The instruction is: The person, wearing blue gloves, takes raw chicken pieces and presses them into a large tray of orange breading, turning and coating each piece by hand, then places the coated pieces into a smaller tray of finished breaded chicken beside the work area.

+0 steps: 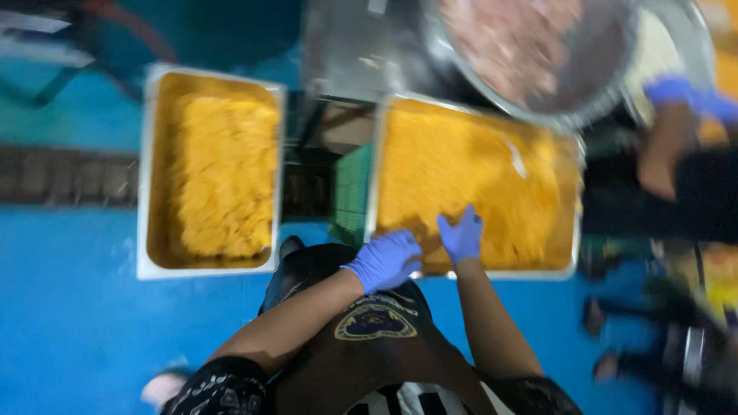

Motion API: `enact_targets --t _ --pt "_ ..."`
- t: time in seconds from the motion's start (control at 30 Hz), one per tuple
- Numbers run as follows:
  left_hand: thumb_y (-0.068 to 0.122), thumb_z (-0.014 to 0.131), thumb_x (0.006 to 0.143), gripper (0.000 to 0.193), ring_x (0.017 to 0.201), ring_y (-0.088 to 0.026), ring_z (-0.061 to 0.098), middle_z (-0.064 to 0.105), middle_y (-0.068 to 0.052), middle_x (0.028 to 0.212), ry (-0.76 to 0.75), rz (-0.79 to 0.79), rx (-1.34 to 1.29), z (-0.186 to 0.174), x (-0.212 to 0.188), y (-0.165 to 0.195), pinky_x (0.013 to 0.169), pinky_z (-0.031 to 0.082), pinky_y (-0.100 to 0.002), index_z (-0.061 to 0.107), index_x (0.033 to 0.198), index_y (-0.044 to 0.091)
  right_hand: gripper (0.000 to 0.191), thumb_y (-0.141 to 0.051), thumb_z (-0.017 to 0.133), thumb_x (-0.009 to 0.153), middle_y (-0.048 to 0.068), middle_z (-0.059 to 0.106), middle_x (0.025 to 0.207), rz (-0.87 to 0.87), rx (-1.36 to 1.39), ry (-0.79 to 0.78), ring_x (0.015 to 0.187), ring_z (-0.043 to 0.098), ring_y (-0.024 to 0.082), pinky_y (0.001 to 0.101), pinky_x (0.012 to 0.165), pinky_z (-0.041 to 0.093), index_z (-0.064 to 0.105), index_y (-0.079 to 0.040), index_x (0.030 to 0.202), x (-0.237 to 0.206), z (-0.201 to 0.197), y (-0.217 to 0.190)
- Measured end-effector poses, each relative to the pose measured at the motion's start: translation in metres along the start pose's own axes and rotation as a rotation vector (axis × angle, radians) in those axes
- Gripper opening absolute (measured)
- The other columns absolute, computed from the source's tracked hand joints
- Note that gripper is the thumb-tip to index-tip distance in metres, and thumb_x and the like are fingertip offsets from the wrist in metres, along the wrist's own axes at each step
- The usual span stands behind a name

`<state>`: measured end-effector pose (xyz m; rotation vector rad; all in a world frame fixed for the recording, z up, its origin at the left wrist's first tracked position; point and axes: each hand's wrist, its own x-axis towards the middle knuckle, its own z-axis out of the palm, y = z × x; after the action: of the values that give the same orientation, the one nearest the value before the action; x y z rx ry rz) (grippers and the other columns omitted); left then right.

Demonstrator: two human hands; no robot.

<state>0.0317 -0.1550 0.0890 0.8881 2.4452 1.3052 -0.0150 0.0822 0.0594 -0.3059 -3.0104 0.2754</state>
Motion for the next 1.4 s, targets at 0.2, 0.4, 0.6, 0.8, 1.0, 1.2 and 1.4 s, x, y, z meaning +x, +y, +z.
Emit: enact_targets --t 0.2,0.4,0.6,0.8,1.0,1.2,1.4 --pt "0.037 0.075 0.08 0.058 0.134 -0.05 0.04 0.037 -0.035 0.147 0.05 -0.175 0.109 0.05 0.078 0.014 0.106 0.037 -0.056 0.064 0.128 0.007 0.058 -0.025 0.076 0.088 0.01 0.064 0.123 0.754 1.162 -0.007 0.113 0.06 0.022 0.0385 0.093 0.051 0.055 -0.002 0.137 0.007 0.01 0.057" --pt "0.037 0.071 0.085 0.057 0.135 -0.045 0.042 0.039 -0.028 0.15 0.001 -0.156 0.233 0.079 0.111 0.018 0.109 0.036 -0.054 0.062 0.134 0.009 0.059 -0.023 0.076 0.091 0.016 0.063 0.141 0.358 0.901 0.13 0.133 0.057 0.029 0.0408 0.116 0.045 0.056 -0.007 0.145 0.062 -0.001 0.095" --pt "0.034 0.067 0.089 0.044 0.131 -0.039 0.049 0.048 -0.02 0.146 -0.02 -0.222 0.323 0.081 0.103 0.041 0.102 0.043 -0.051 0.065 0.126 0.01 0.112 -0.028 0.087 0.068 0.026 0.03 0.162 -0.208 -0.036 -0.232 0.148 0.03 0.044 0.057 0.116 0.022 0.028 -0.011 0.161 0.156 -0.024 0.116" --pt "0.023 0.071 0.088 0.033 0.112 -0.034 0.061 0.062 -0.014 0.132 0.263 -0.183 0.357 0.083 0.115 0.051 0.092 0.049 -0.047 0.066 0.119 0.013 0.103 -0.025 0.081 0.074 0.022 0.04 0.154 -0.425 -0.178 -0.176 0.143 0.037 0.04 0.0547 0.118 0.027 0.028 -0.007 0.16 0.206 0.003 0.138" --pt "0.018 0.074 0.087 0.032 0.104 -0.034 0.065 0.065 -0.013 0.123 0.403 -0.209 0.379 0.088 0.111 0.047 0.086 0.051 -0.046 0.064 0.116 0.012 0.092 -0.022 0.079 0.076 0.018 0.048 0.147 -0.537 -0.118 -0.157 0.137 0.045 0.036 0.051 0.116 0.033 0.037 -0.008 0.156 0.178 0.033 0.158" --pt "0.018 0.074 0.085 0.028 0.101 -0.032 0.065 0.066 -0.01 0.12 0.428 -0.257 0.411 0.09 0.113 0.053 0.086 0.052 -0.045 0.066 0.112 0.012 0.098 -0.03 0.082 0.069 0.018 0.051 0.14 -0.544 -0.182 -0.092 0.131 0.047 0.036 0.0533 0.112 0.033 0.037 -0.009 0.154 0.185 0.012 0.159" --pt "0.019 0.074 0.087 0.026 0.1 -0.03 0.065 0.067 -0.008 0.118 0.44 -0.28 0.441 0.093 0.112 0.054 0.084 0.052 -0.043 0.067 0.111 0.012 0.101 -0.037 0.083 0.076 0.014 0.057 0.126 -0.461 -0.301 -0.133 0.115 0.055 0.032 0.0505 0.1 0.039 0.034 -0.007 0.159 0.21 0.01 0.169"
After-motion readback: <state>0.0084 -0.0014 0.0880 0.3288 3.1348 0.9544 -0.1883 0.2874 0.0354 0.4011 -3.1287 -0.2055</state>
